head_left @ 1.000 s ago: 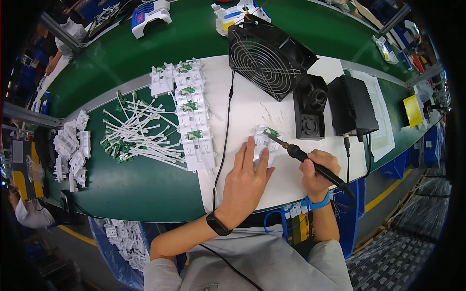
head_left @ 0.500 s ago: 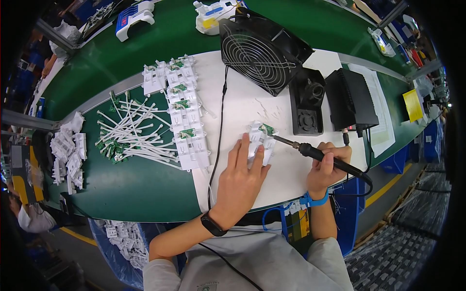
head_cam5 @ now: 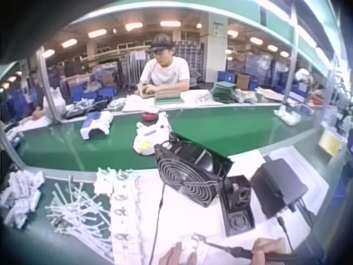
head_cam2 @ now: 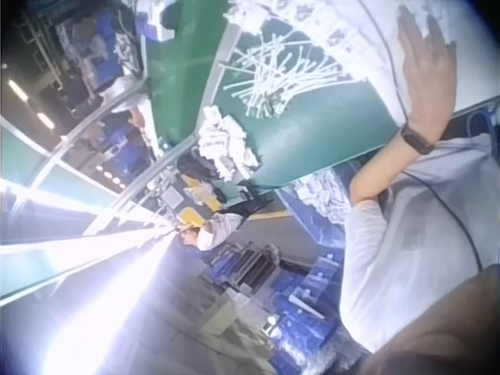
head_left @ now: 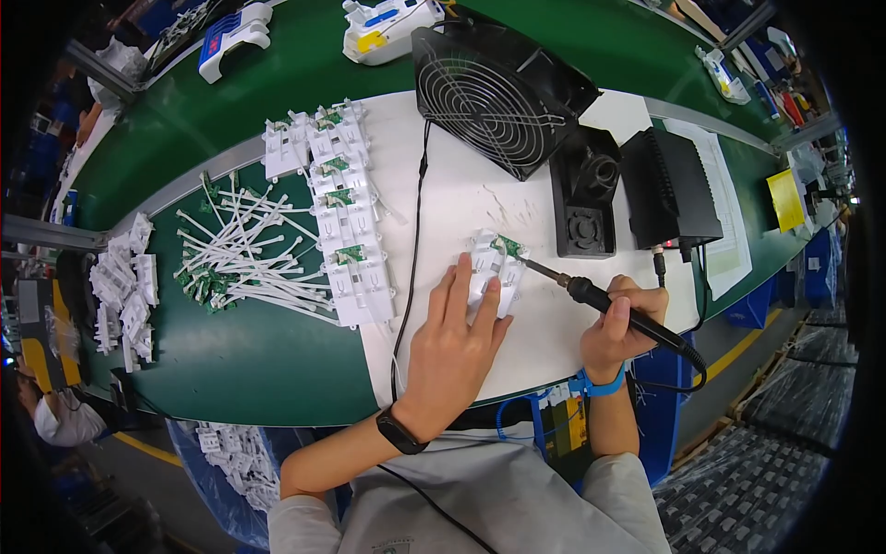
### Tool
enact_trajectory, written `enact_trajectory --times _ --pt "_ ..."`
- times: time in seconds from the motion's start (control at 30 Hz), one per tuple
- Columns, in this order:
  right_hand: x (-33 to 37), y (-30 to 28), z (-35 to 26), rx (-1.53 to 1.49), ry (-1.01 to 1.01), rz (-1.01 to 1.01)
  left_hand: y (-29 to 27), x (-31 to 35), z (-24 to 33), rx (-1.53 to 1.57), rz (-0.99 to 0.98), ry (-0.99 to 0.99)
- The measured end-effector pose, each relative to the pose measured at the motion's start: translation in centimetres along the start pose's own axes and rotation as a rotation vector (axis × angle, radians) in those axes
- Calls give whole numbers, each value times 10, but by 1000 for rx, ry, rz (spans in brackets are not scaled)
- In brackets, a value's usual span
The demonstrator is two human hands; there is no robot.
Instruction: Soldering wires to electronic components on small circuit boards as part of a lighting fixture assembly line.
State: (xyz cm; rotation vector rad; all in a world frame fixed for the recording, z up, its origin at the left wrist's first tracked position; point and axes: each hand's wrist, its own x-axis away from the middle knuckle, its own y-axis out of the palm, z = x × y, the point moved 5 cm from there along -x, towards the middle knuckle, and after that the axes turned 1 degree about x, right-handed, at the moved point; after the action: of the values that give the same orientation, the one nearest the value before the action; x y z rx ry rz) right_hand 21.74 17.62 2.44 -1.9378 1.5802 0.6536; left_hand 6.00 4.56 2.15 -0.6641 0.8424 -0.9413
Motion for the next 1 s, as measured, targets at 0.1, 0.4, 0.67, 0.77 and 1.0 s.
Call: enact_trajectory --times 0.1,0.4,0.67,0.77,1.0 --pt "-1 1 -1 -1 -13 -15 -1 0 0 22 18 -20" --pt "0 1 -1 11 -24 -9 -1 0 0 16 11 -27" --pt "-1 3 -3 14 -86 -17 -1 1 -1 36 14 -36" --pt "-1 2 -4 30 -91 -16 -1 1 -1 48 12 -38" --pt "-2 4 -4 69 -65 -3 -1 -1 -3 60 16 -26"
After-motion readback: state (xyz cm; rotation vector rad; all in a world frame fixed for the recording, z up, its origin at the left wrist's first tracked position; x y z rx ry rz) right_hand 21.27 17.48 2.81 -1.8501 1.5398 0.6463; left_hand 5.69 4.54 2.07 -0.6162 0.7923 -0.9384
